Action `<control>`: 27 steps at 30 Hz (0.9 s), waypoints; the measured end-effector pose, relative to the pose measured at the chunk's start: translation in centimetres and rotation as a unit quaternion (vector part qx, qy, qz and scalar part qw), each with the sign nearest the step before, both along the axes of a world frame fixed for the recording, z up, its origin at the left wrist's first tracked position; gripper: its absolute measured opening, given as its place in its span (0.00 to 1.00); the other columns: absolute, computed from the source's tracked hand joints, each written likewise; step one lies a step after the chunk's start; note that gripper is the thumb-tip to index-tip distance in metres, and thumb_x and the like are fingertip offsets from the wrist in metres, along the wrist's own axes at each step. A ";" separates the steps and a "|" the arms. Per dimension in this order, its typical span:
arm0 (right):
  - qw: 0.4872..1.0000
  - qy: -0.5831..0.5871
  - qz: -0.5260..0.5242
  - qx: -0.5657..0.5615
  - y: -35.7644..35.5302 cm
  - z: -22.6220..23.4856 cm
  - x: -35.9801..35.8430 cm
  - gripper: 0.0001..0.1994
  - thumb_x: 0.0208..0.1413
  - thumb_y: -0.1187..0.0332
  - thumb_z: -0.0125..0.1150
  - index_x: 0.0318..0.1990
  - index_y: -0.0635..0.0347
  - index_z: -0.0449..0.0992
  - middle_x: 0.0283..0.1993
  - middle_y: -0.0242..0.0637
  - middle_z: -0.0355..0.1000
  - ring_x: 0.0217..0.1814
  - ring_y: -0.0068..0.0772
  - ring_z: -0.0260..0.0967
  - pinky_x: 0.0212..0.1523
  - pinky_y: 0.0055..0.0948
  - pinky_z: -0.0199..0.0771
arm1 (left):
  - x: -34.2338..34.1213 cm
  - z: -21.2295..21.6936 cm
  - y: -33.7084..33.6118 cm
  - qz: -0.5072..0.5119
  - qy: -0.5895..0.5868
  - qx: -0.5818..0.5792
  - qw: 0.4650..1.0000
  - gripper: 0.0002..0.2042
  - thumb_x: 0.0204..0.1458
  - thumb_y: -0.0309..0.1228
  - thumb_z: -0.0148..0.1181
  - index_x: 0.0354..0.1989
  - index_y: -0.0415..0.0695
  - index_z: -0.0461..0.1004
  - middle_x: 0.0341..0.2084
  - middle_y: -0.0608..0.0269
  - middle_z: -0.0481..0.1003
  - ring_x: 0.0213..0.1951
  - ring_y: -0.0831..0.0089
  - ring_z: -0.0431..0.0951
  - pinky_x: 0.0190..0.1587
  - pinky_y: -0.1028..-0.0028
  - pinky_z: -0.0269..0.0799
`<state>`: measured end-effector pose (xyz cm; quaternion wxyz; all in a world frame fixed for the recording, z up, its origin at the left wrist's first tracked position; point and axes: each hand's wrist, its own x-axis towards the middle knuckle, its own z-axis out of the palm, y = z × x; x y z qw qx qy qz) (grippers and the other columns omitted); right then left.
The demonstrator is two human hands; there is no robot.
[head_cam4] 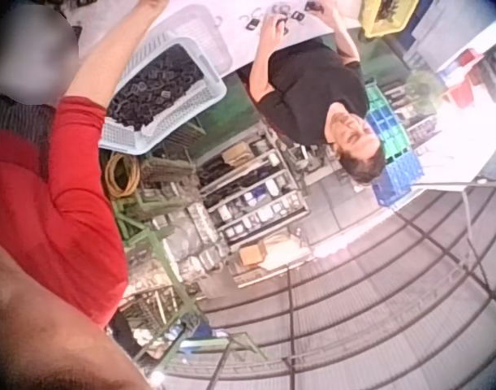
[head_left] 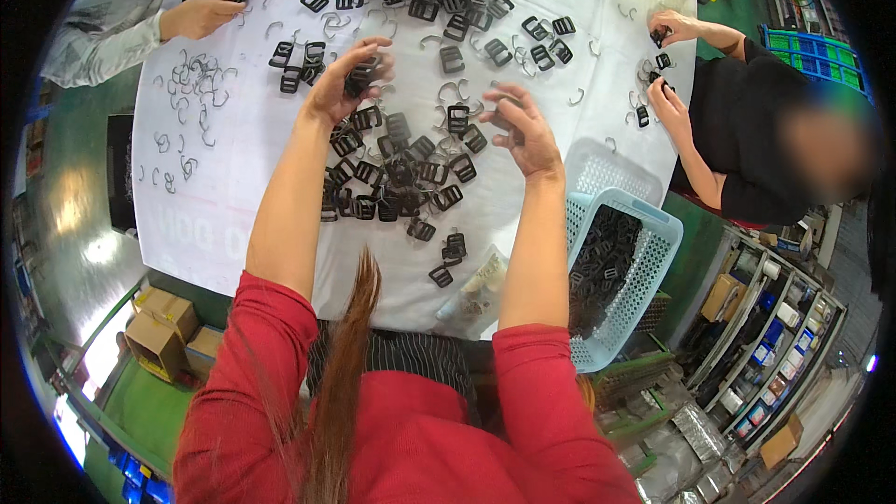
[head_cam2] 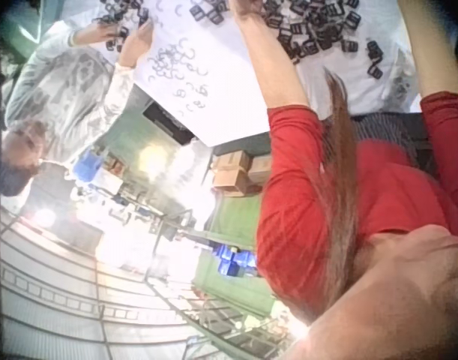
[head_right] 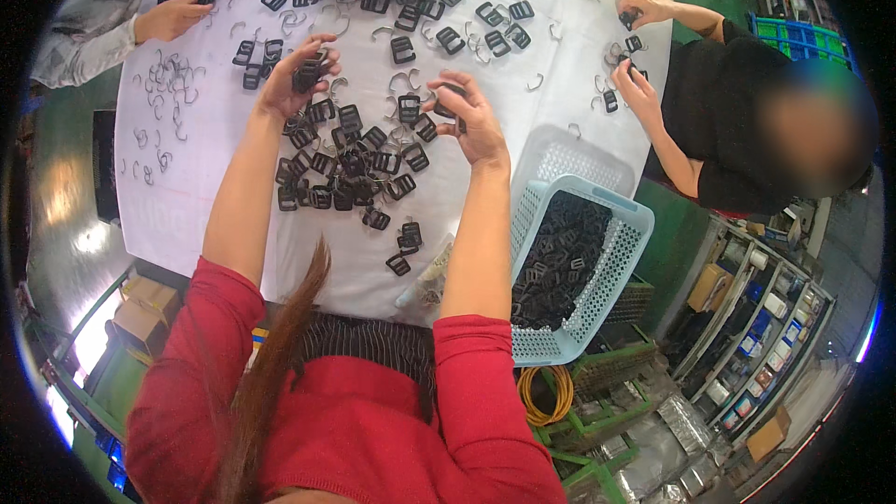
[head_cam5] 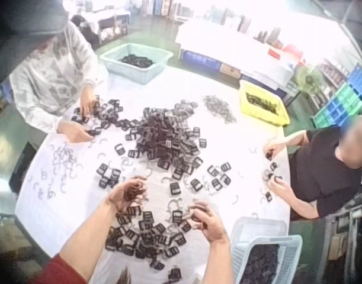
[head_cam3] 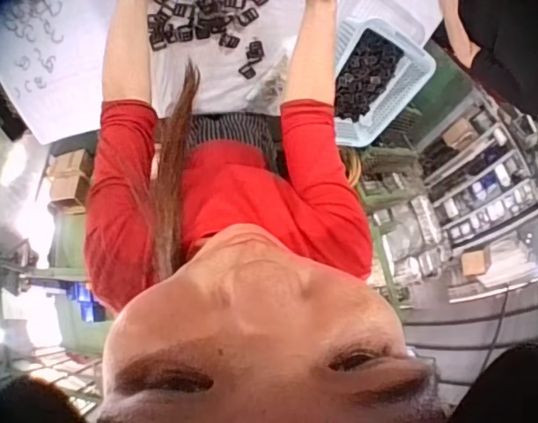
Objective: The person repeatedly picks up black plastic buckles and metal hooks from a white table, attaches them together by hand, and places the assembled units into a light blue basket. Coworkers perform the same task at the same table. The person occasionally sweeps remaining hooks into a pile and later folds the table covering to collect them.
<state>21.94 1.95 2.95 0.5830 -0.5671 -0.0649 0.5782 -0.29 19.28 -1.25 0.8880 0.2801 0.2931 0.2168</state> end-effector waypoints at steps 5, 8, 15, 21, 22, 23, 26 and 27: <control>0.906 -0.363 0.176 -0.131 2.0 -3.3 -0.4 0.17 0.43 0.60 0.68 0.38 0.57 0.72 0.35 0.35 0.72 0.33 0.28 0.71 0.29 0.27 0.68 | 6.6 -0.8 -0.3 -0.098 0.347 0.346 0.866 0.18 0.45 0.42 0.64 0.40 0.46 0.71 0.31 0.64 0.73 0.31 0.74 0.74 0.27 0.77 0.68; 0.744 -0.619 0.184 -0.176 1.8 -3.4 -4.1 0.14 0.40 0.61 0.69 0.32 0.56 0.74 0.31 0.38 0.73 0.31 0.35 0.71 0.32 0.33 0.69 | 10.1 -2.3 -2.7 -0.045 0.454 0.585 0.671 0.21 0.38 0.44 0.69 0.37 0.45 0.72 0.29 0.60 0.74 0.33 0.66 0.75 0.34 0.69 0.70; 0.888 -0.389 0.185 -0.160 -1.9 -5.0 -1.6 0.17 0.35 0.58 0.72 0.32 0.55 0.75 0.33 0.37 0.76 0.39 0.37 0.73 0.38 0.35 0.70 | 9.0 -2.3 -2.1 -0.089 0.455 0.534 0.707 0.19 0.36 0.38 0.70 0.34 0.41 0.72 0.30 0.56 0.75 0.34 0.62 0.76 0.38 0.68 0.69; 0.761 -0.546 0.257 -0.239 -2.6 -3.3 -3.6 0.18 0.33 0.58 0.73 0.31 0.55 0.76 0.32 0.40 0.75 0.40 0.43 0.73 0.39 0.37 0.70 | 5.9 -1.6 -5.0 -0.060 0.434 0.467 0.768 0.19 0.39 0.36 0.66 0.39 0.40 0.74 0.31 0.55 0.76 0.34 0.68 0.75 0.39 0.73 0.69; 0.765 -0.525 0.273 -0.255 -3.2 -3.1 -3.6 0.17 0.33 0.58 0.72 0.31 0.55 0.76 0.32 0.40 0.75 0.39 0.43 0.73 0.39 0.37 0.70 | 5.6 -1.3 -5.9 -0.051 0.434 0.446 0.781 0.19 0.40 0.36 0.66 0.40 0.39 0.74 0.31 0.56 0.77 0.34 0.70 0.75 0.39 0.74 0.69; 0.768 -0.503 0.288 -0.272 -4.0 -3.0 -3.5 0.17 0.33 0.57 0.72 0.30 0.55 0.76 0.32 0.40 0.75 0.39 0.43 0.73 0.38 0.37 0.70 | 5.6 -1.1 -7.1 -0.042 0.433 0.425 0.794 0.20 0.41 0.36 0.66 0.42 0.39 0.74 0.31 0.57 0.77 0.34 0.72 0.75 0.39 0.75 0.68; 0.797 -0.470 0.252 -0.283 -8.0 -1.2 -3.3 0.16 0.34 0.58 0.71 0.29 0.56 0.77 0.31 0.41 0.75 0.37 0.42 0.73 0.37 0.37 0.70 | 6.9 2.0 -12.5 -0.011 0.330 0.321 0.887 0.18 0.45 0.35 0.63 0.41 0.36 0.74 0.33 0.61 0.77 0.36 0.77 0.73 0.40 0.77 0.67; 0.809 -0.466 0.228 -0.278 -9.9 0.0 -3.5 0.16 0.34 0.58 0.71 0.28 0.56 0.77 0.30 0.41 0.75 0.36 0.42 0.73 0.36 0.37 0.70 | 7.8 3.6 -14.5 -0.003 0.294 0.284 0.912 0.17 0.46 0.34 0.63 0.41 0.35 0.74 0.33 0.61 0.77 0.36 0.77 0.73 0.41 0.77 0.67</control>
